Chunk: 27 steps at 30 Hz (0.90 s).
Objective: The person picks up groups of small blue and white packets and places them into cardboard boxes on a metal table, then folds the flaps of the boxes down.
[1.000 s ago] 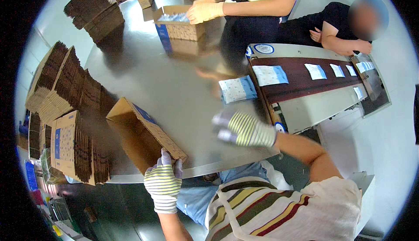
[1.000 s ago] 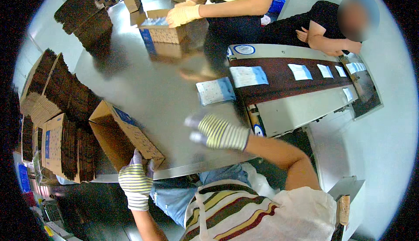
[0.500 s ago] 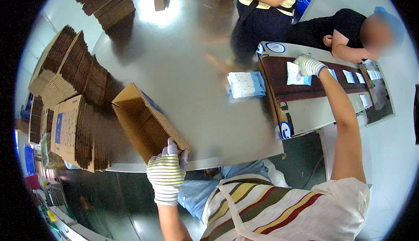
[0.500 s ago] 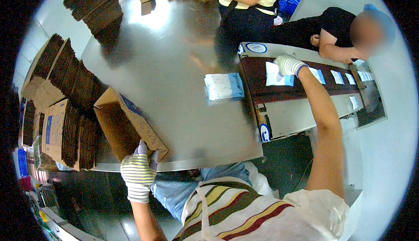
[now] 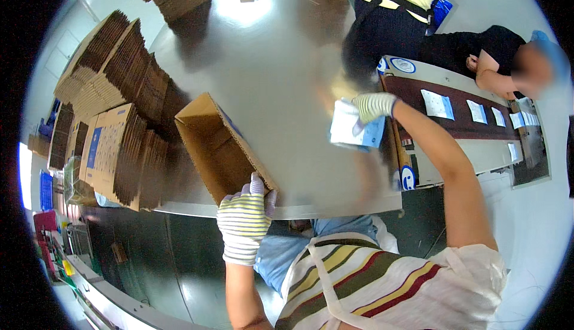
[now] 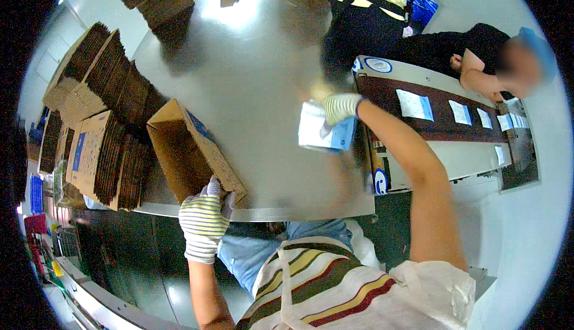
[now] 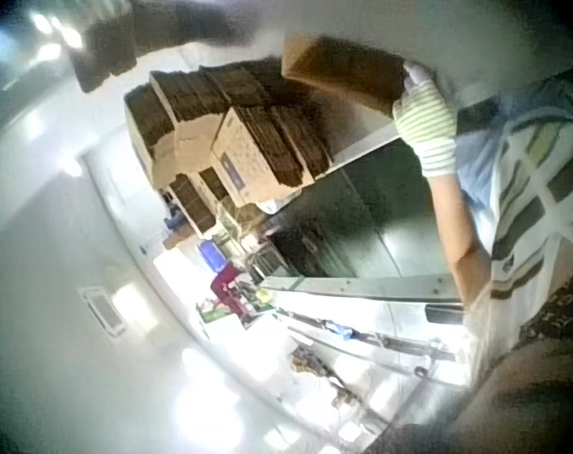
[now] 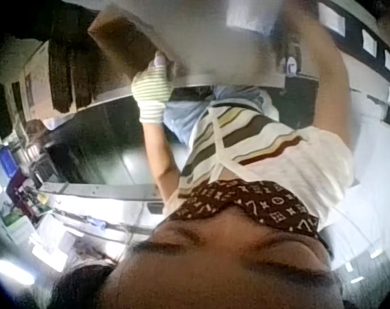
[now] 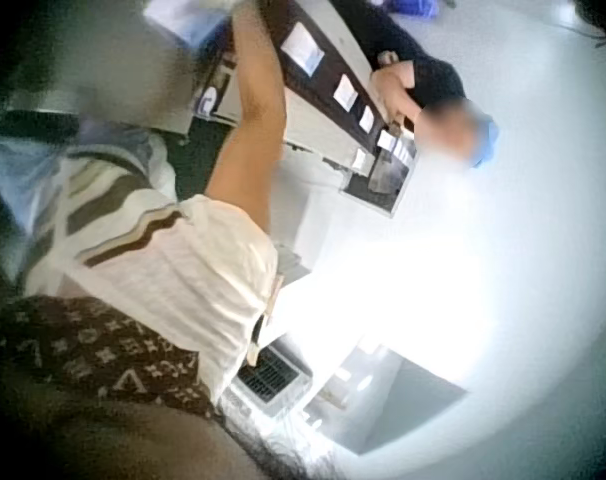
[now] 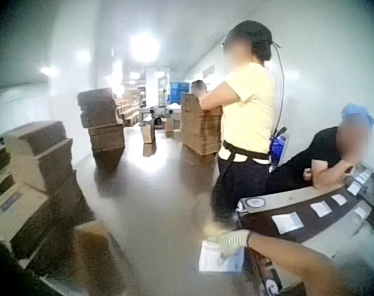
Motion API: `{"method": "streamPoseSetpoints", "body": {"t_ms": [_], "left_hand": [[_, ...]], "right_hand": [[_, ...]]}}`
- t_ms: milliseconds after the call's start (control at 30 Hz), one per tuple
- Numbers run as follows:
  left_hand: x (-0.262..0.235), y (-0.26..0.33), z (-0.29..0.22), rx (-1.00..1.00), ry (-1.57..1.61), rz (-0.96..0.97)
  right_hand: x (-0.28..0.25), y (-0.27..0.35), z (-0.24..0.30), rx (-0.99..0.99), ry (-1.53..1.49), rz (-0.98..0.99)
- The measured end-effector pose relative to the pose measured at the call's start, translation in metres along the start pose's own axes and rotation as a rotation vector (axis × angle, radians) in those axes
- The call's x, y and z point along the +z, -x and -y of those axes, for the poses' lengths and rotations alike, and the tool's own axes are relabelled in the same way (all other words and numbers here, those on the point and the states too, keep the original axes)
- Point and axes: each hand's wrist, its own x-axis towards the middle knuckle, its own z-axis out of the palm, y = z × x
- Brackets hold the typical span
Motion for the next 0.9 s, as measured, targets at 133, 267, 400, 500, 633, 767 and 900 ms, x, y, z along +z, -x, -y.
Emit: {"method": "streamPoseSetpoints", "body": {"t_ms": [133,267,400,500,633,767,900], "left_hand": [[0.001,-0.006,-0.001,-0.002,0.050,-0.034],[-0.004,0.001,0.005,-0.017,0.120,0.028],[-0.001,0.002,0.008,-0.002,0.107,0.095],[-0.006,-0.001,0.008,-0.012,0.011,0.414],[-0.002,-0.005,-0.006,-0.030,0.034,0.199],[-0.002,0.001,-0.005,0.051,-0.034,0.098],[-0.045,0.001,0.006,0.070,0.307,-0.049]], "right_hand": [[0.058,0.030,0.065,-0.097,0.116,-0.424],[0.055,0.037,0.095,-0.185,-0.326,-0.297],[0.041,0.017,0.106,-0.713,-0.311,-1.141],[-0.029,0.041,0.174,-0.949,-0.665,-1.038],[-0.061,0.001,0.216,-1.040,-0.438,-1.225],[-0.035,-0.036,0.229,-0.718,-0.807,-0.673],[-0.038,-0.020,0.222,-0.515,-0.075,-0.823]]}}
